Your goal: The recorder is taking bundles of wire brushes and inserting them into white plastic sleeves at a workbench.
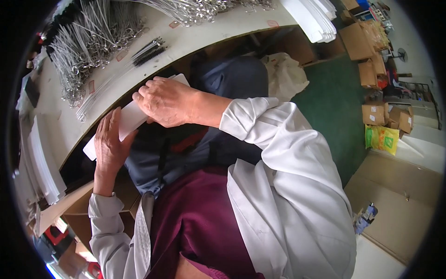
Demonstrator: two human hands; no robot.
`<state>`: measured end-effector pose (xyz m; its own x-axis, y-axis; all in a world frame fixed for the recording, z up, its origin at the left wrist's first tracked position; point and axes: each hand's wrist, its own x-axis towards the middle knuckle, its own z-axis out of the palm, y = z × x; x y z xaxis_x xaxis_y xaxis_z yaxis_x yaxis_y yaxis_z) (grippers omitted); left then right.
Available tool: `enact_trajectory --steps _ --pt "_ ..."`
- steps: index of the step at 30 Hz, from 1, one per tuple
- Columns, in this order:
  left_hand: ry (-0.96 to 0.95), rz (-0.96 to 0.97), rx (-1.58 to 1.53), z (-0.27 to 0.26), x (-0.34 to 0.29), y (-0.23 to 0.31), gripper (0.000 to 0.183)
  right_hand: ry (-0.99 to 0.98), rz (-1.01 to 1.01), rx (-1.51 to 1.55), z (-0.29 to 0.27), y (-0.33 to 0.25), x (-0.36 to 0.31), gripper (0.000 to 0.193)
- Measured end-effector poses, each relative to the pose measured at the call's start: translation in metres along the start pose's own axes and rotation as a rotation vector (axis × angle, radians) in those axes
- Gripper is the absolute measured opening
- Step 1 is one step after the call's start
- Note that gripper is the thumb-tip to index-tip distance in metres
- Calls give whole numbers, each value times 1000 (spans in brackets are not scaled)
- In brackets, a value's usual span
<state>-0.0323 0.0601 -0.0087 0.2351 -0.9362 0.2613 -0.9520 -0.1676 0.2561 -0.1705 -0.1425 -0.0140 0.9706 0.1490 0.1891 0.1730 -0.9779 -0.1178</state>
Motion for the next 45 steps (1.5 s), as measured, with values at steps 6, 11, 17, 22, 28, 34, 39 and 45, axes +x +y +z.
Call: enact_trajectory --steps 6,11,17,22,28,34,39,45 --pt "2 -45 -128 8 -2 -2 60 -10 43 36 -10 -1 -4 54" --pt "0 -39 -88 -19 -1 0 63 56 43 142 -20 0 -8 63" --pt "-72 -97 -68 -28 9 -7 68 110 13 103 -27 21 -1 59" --pt "-10 -87 -79 -38 22 -8 63 93 47 147 -39 31 6 60" --pt "56 -108 -38 -15 38 -21 62 159 52 70 -21 50 15 53" --pt "151 -99 1 2 56 -28 57 273 63 35 -9 66 20 49" --pt "171 -121 -21 6 59 -33 56 243 95 55 -12 67 25 47" --pt "217 -172 23 15 63 -28 53 253 115 30 -10 67 26 48"
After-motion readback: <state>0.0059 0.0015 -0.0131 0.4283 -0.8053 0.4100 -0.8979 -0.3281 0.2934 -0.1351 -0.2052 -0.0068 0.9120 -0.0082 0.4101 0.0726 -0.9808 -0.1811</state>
